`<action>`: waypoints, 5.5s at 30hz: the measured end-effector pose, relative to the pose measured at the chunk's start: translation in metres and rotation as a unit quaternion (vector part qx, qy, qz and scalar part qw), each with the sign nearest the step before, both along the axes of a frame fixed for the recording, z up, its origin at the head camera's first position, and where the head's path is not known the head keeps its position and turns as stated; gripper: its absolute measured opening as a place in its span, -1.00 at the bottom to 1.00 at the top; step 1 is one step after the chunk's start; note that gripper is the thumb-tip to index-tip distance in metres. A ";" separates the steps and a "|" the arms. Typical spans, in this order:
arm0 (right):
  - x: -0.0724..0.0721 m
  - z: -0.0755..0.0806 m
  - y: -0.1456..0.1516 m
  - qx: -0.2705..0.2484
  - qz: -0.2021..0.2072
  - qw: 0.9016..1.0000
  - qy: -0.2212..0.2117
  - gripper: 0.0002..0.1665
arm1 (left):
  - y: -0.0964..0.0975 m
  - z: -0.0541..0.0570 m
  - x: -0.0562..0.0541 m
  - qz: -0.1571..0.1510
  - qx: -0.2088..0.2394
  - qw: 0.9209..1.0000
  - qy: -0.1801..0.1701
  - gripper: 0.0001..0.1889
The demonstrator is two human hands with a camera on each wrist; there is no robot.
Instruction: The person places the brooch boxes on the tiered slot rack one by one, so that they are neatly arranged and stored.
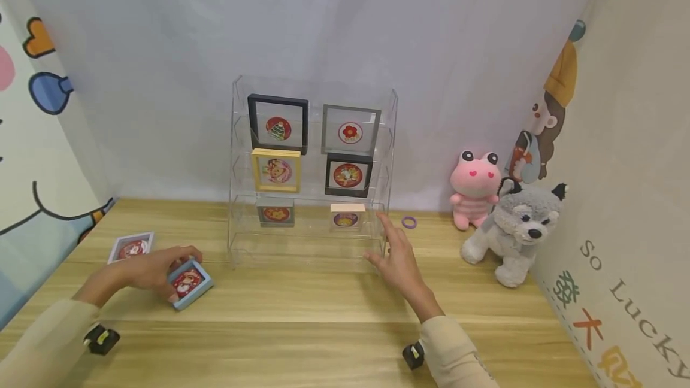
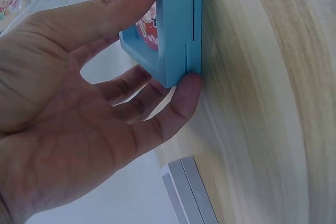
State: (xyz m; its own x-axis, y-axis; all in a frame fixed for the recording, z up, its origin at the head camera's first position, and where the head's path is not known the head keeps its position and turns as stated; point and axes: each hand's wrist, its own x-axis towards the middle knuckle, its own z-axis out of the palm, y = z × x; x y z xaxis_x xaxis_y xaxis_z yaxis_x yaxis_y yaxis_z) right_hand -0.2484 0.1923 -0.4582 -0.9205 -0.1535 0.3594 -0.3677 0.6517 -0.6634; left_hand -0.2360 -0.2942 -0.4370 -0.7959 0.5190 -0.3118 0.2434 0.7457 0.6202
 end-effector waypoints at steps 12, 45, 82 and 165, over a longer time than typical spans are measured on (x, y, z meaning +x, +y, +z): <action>0.002 0.000 0.000 0.000 0.002 1.000 0.003 0.07 | -0.008 -0.005 0.004 0.001 0.001 1.000 0.020 -0.21; 0.000 -0.002 0.001 0.001 0.003 1.000 0.008 0.08 | 0.002 0.009 0.012 0.049 0.166 0.985 0.003 -0.45; 0.000 -0.003 0.001 0.004 0.002 1.000 0.013 0.08 | 0.165 0.014 -0.016 0.020 0.198 0.952 0.231 -0.52; 0.002 -0.001 0.002 0.000 0.007 1.000 0.006 0.03 | 0.204 -0.002 -0.007 0.064 0.199 0.902 0.377 -0.56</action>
